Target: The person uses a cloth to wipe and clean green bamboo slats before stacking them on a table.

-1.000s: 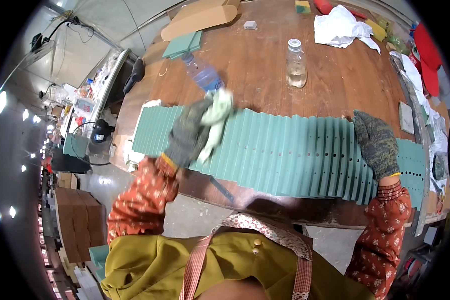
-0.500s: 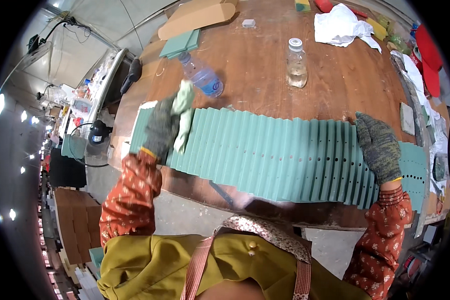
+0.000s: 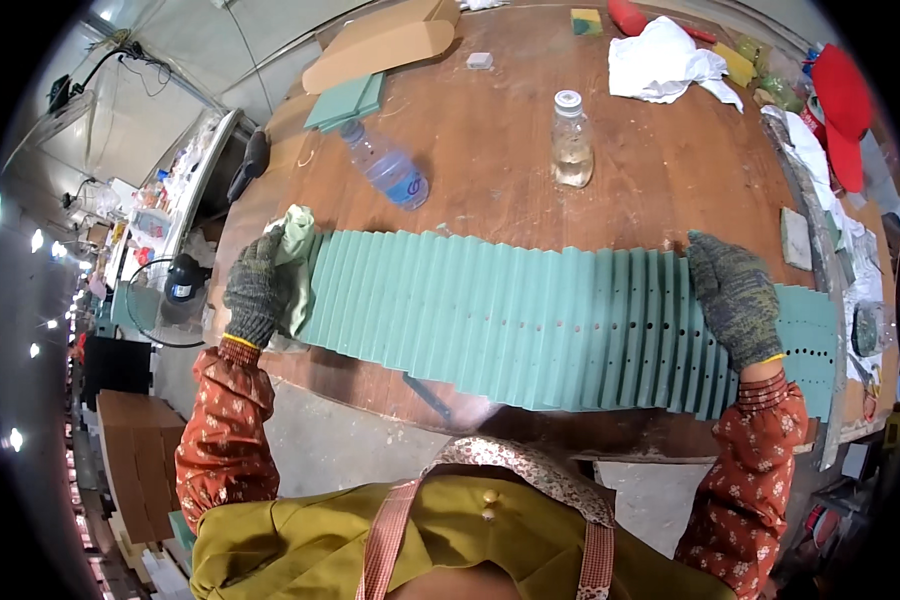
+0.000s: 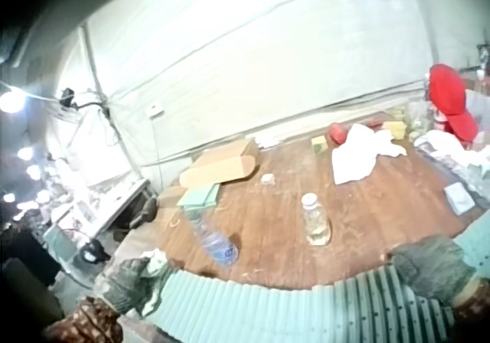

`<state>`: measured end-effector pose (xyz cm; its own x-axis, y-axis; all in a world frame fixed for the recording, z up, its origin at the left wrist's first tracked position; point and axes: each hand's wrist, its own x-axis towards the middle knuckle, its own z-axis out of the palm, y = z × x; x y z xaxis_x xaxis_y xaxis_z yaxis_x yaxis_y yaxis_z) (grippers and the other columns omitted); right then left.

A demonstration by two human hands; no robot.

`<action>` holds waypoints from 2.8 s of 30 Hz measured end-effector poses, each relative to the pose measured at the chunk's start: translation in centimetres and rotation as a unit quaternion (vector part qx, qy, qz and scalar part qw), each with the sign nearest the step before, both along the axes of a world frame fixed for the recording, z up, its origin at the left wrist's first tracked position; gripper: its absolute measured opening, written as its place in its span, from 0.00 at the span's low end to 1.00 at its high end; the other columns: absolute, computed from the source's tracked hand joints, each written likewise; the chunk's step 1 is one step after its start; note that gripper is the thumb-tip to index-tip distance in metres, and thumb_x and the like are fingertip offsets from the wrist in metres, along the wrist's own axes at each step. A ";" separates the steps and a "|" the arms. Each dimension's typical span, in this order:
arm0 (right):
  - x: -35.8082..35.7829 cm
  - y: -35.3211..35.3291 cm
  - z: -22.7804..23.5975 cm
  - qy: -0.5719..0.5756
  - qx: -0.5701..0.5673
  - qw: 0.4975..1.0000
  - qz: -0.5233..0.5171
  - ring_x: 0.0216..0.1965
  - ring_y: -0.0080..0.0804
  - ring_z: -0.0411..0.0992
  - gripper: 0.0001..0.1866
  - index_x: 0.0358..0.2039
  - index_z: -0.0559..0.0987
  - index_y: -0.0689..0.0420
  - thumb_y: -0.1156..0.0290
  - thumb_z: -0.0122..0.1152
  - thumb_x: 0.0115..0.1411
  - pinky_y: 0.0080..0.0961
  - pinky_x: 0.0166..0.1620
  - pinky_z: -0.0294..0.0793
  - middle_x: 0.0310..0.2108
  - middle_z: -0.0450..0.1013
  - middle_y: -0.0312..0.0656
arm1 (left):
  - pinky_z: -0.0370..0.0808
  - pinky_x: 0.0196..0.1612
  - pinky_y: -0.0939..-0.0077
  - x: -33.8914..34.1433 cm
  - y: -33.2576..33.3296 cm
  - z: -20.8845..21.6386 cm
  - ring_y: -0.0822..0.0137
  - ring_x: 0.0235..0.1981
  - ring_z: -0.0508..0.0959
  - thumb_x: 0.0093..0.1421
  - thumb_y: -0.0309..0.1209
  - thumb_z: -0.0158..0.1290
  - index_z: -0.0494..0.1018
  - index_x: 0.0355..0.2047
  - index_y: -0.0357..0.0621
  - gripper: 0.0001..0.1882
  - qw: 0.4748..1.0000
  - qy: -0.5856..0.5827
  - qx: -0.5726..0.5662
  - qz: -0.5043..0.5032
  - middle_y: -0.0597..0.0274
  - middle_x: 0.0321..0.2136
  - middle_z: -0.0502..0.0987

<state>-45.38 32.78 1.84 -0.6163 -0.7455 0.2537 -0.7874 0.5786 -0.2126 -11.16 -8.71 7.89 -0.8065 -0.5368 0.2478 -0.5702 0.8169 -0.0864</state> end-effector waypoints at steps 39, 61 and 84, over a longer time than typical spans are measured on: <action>-21.8 8.1 -3.8 -0.143 0.293 0.919 -0.223 0.54 0.56 0.68 0.33 0.53 0.69 0.59 0.58 0.66 0.49 0.40 0.54 0.69 0.50 0.70 0.62 | 0.72 0.30 0.71 4.2 21.5 2.5 0.66 0.25 0.73 0.56 0.33 0.56 0.72 0.22 0.35 0.13 0.796 0.287 0.453 0.280 0.58 0.24 0.71; -3.9 -4.6 9.9 0.044 -0.050 0.909 0.412 0.54 0.46 0.69 0.34 0.53 0.72 0.54 0.78 0.67 0.41 0.38 0.56 0.69 0.55 0.68 0.50 | 0.76 0.37 0.63 -2.3 27.2 -7.6 0.60 0.37 0.79 0.49 0.33 0.55 0.75 0.47 0.49 0.22 0.969 0.172 0.025 -0.176 0.52 0.51 0.73; 5.2 -16.2 7.6 0.039 -0.140 0.757 0.637 0.40 0.47 0.71 0.17 0.40 0.77 0.50 0.62 0.65 0.49 0.42 0.43 0.69 0.36 0.74 0.44 | 0.73 0.43 0.63 -2.4 26.1 -9.2 0.63 0.40 0.77 0.53 0.32 0.52 0.72 0.53 0.52 0.24 0.968 0.135 0.024 -0.208 0.55 0.54 0.72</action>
